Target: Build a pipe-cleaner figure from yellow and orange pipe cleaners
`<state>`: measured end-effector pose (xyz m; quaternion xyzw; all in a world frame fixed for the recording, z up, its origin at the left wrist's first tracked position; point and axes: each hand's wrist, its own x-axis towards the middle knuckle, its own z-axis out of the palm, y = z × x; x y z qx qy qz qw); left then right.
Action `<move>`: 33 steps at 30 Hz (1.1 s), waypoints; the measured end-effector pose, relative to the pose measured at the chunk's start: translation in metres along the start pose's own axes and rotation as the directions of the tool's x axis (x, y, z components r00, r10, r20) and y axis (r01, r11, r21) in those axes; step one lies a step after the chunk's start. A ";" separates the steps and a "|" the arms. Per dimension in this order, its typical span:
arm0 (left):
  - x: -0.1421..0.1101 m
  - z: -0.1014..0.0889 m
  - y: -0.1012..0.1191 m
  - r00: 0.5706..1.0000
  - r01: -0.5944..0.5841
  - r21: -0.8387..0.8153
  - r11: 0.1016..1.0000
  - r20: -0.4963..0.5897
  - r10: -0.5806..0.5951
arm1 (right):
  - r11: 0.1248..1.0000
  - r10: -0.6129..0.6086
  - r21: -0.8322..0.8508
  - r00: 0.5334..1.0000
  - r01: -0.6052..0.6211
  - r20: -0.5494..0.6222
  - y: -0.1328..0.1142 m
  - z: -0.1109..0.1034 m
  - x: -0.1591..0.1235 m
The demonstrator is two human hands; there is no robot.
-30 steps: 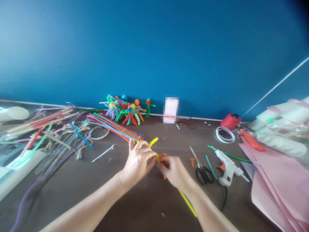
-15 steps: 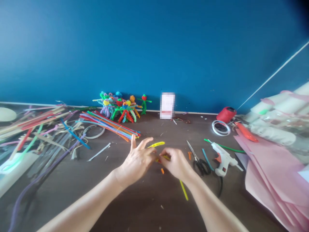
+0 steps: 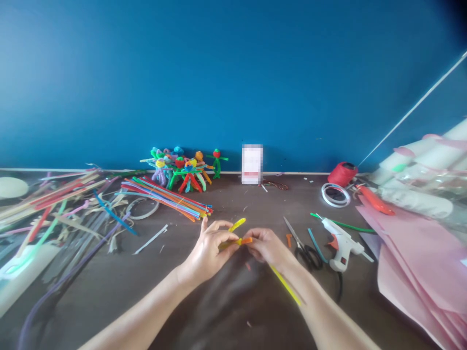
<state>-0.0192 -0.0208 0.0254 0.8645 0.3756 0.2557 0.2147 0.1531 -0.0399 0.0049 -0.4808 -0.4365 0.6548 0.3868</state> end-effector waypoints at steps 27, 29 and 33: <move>0.003 -0.009 -0.003 0.985 -0.174 0.137 0.975 0.018 0.173 | 0.881 -0.268 -0.440 0.949 0.172 -0.167 -0.009 -0.002 -0.007; 0.003 -0.007 -0.004 0.989 -0.143 0.088 0.986 -0.017 0.145 | 0.908 -0.208 -0.396 0.968 0.138 -0.141 -0.006 -0.002 -0.005; 0.002 -0.004 -0.005 0.991 -0.061 0.093 0.994 -0.114 0.071 | 0.887 -0.198 -0.434 0.979 0.156 -0.053 0.000 0.002 -0.005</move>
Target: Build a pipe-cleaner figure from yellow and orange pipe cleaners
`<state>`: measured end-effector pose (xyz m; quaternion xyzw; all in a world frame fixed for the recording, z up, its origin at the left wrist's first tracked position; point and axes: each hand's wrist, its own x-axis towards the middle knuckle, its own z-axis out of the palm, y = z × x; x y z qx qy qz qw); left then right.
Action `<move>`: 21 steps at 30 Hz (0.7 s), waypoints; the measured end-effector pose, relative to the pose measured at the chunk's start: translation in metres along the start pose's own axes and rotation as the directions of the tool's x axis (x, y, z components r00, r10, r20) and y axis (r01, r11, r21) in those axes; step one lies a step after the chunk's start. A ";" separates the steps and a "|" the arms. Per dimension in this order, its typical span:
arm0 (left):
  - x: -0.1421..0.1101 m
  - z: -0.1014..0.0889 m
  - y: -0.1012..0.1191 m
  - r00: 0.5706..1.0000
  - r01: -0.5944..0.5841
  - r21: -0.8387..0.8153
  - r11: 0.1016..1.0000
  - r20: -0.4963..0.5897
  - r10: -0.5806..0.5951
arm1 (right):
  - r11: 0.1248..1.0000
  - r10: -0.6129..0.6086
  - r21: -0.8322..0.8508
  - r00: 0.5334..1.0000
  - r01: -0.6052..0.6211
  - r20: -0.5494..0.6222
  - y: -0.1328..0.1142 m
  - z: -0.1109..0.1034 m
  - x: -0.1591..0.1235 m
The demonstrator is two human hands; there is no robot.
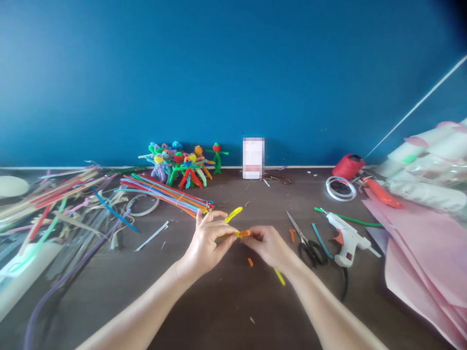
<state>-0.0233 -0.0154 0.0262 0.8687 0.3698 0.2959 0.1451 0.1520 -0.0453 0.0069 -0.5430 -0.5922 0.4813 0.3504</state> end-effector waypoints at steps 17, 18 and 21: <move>-0.001 -0.005 0.011 0.995 -0.086 0.254 0.963 0.067 0.071 | 0.992 -0.078 -0.093 0.996 0.082 0.048 -0.010 0.001 -0.009; -0.001 -0.005 0.010 0.994 -0.094 0.244 0.965 0.081 0.077 | 0.993 -0.073 -0.092 0.997 0.075 0.023 -0.011 0.000 -0.008; -0.001 -0.006 0.011 0.991 -0.107 0.202 0.973 0.103 0.088 | 0.997 -0.054 -0.066 0.996 0.049 -0.073 -0.013 -0.004 -0.004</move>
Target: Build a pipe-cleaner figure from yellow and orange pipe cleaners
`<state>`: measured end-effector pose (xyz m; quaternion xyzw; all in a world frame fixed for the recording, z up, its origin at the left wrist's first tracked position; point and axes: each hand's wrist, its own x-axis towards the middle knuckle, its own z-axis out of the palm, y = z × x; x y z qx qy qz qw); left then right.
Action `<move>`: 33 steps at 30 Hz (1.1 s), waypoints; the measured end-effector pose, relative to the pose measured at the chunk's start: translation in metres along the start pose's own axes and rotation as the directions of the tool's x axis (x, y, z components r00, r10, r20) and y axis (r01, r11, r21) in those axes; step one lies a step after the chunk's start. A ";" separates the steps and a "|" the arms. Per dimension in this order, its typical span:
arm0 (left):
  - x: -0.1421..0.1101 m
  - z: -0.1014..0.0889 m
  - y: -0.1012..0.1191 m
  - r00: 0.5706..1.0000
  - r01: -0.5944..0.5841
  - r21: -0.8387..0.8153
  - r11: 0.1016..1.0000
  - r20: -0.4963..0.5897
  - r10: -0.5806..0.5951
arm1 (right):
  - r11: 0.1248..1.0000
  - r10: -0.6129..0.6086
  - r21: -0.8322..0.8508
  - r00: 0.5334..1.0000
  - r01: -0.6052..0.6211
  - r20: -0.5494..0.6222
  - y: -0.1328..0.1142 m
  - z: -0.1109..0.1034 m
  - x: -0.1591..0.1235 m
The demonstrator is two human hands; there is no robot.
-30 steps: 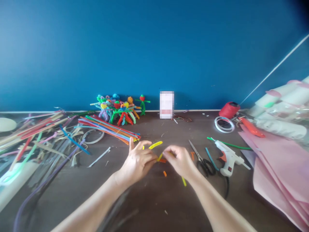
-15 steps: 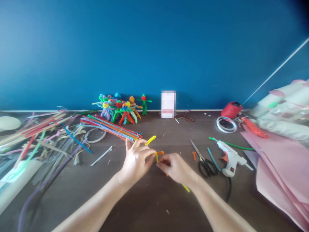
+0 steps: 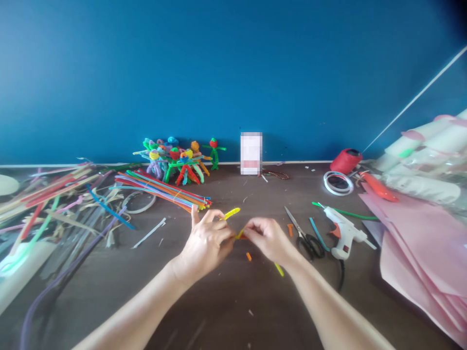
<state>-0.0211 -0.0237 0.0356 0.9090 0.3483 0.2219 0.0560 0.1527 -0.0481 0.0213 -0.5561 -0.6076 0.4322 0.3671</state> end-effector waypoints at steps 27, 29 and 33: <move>0.000 0.000 0.002 0.997 0.051 0.072 0.996 -0.057 -0.047 | 0.965 -0.150 -0.188 0.974 0.182 0.170 0.000 0.004 -0.009; 0.000 0.000 0.002 1.000 0.012 0.062 0.998 -0.006 -0.011 | 0.969 -0.140 -0.183 0.978 0.168 0.154 -0.002 0.001 -0.008; -0.001 0.001 0.001 0.998 -0.064 0.010 0.998 0.006 0.064 | 0.987 -0.096 -0.129 0.995 0.100 0.039 -0.001 -0.004 -0.004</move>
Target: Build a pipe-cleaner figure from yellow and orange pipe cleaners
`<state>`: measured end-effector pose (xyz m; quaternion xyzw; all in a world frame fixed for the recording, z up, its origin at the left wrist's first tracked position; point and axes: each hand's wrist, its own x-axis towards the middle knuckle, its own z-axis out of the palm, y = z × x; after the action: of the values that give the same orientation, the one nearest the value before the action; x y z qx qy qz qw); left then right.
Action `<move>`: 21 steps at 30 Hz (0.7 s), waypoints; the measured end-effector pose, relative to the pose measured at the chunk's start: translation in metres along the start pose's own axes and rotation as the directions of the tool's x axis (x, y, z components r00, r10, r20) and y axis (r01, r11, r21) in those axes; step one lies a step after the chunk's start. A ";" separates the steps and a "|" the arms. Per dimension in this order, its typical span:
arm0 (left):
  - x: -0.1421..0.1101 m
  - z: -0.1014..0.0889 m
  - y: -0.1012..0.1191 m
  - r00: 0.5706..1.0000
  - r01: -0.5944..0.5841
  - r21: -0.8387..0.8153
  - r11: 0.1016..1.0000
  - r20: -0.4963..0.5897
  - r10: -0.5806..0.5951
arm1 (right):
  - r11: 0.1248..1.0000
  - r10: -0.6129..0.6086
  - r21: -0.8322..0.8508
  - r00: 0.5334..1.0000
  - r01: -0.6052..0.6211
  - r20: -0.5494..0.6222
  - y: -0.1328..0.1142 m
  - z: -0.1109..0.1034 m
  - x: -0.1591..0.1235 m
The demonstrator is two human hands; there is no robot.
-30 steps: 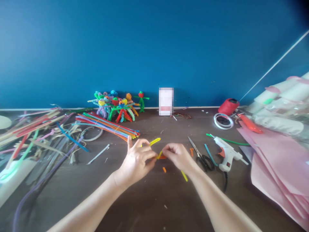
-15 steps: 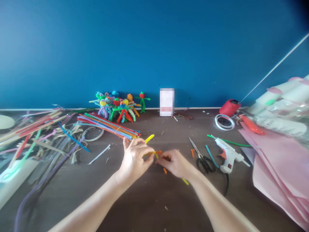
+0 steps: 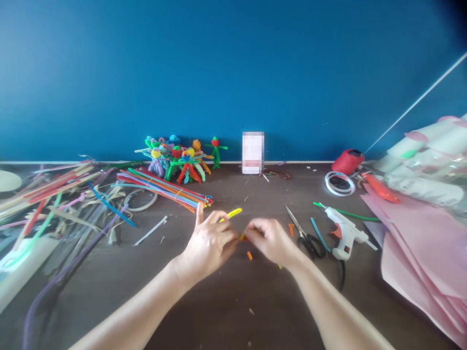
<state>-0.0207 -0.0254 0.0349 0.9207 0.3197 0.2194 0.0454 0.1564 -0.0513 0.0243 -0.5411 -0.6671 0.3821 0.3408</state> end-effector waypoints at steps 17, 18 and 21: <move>-0.001 0.009 -0.002 0.950 0.240 -0.233 0.942 -0.145 -0.278 | 0.956 0.119 0.248 0.979 -0.159 0.167 0.004 0.007 0.001; -0.001 0.009 -0.002 0.949 0.238 -0.224 0.945 -0.152 -0.275 | 0.952 0.124 0.258 0.977 -0.167 0.176 0.004 0.008 0.001; -0.001 0.009 -0.001 0.953 0.236 -0.217 0.947 -0.140 -0.269 | 0.938 0.144 0.288 0.971 -0.196 0.192 0.005 0.010 0.000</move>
<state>-0.0179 -0.0245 0.0259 0.8412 0.4144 0.3190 0.1374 0.1504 -0.0517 0.0149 -0.5037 -0.5772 0.5525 0.3284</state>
